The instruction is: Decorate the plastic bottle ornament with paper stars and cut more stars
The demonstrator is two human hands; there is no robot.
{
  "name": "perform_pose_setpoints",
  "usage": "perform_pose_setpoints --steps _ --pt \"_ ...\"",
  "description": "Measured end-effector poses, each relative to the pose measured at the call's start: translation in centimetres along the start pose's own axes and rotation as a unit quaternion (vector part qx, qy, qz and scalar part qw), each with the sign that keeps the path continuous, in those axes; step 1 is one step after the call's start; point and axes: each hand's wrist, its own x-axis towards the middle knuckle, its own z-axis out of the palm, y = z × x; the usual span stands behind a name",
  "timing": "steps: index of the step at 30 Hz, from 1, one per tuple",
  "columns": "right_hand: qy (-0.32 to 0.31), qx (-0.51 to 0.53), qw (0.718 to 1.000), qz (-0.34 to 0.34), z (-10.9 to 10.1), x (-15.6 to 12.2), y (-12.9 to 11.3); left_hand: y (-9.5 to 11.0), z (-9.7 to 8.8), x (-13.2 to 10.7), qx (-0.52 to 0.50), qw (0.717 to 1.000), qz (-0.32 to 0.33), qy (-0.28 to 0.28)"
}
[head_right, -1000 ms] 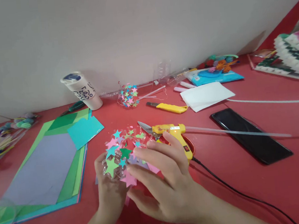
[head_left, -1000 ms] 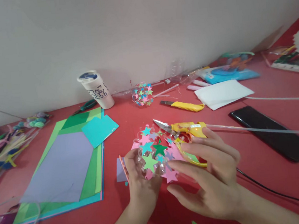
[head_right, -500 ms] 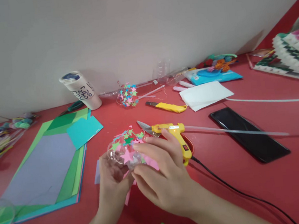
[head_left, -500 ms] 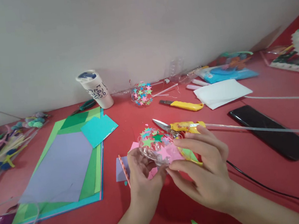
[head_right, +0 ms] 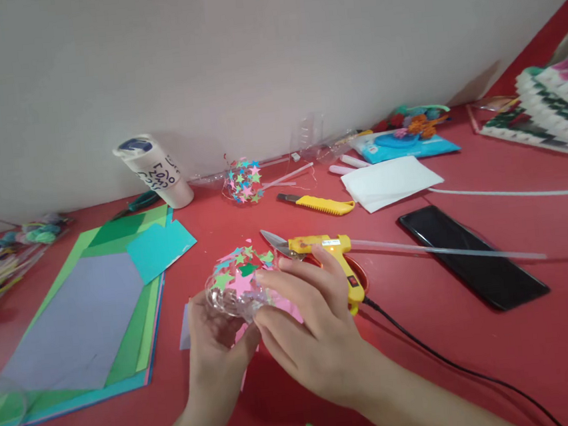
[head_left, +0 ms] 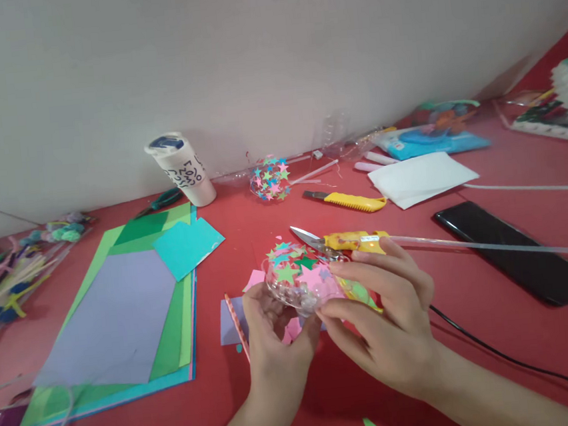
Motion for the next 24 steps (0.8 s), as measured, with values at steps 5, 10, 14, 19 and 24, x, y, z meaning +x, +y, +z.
perform_pose_setpoints --steps 5,10,14,19,24 --pt "0.026 -0.008 0.999 -0.021 0.14 0.21 -0.11 -0.02 0.18 0.06 -0.025 1.000 0.003 -0.002" --pt "0.019 -0.005 1.000 -0.018 0.17 -0.02 -0.08 -0.03 0.02 -0.18 -0.009 1.000 0.000 -0.001" --pt "0.015 -0.007 1.000 -0.020 0.20 -0.06 0.09 0.00 -0.09 -0.06 -0.012 1.000 -0.004 -0.008" --pt "0.002 0.009 1.000 -0.012 0.03 0.03 0.19 -0.16 -0.15 0.40 -0.025 1.000 0.004 0.006" --pt "0.002 0.008 1.000 -0.030 -0.04 -0.09 0.13 -0.13 -0.18 0.52 -0.029 1.000 0.010 0.001"
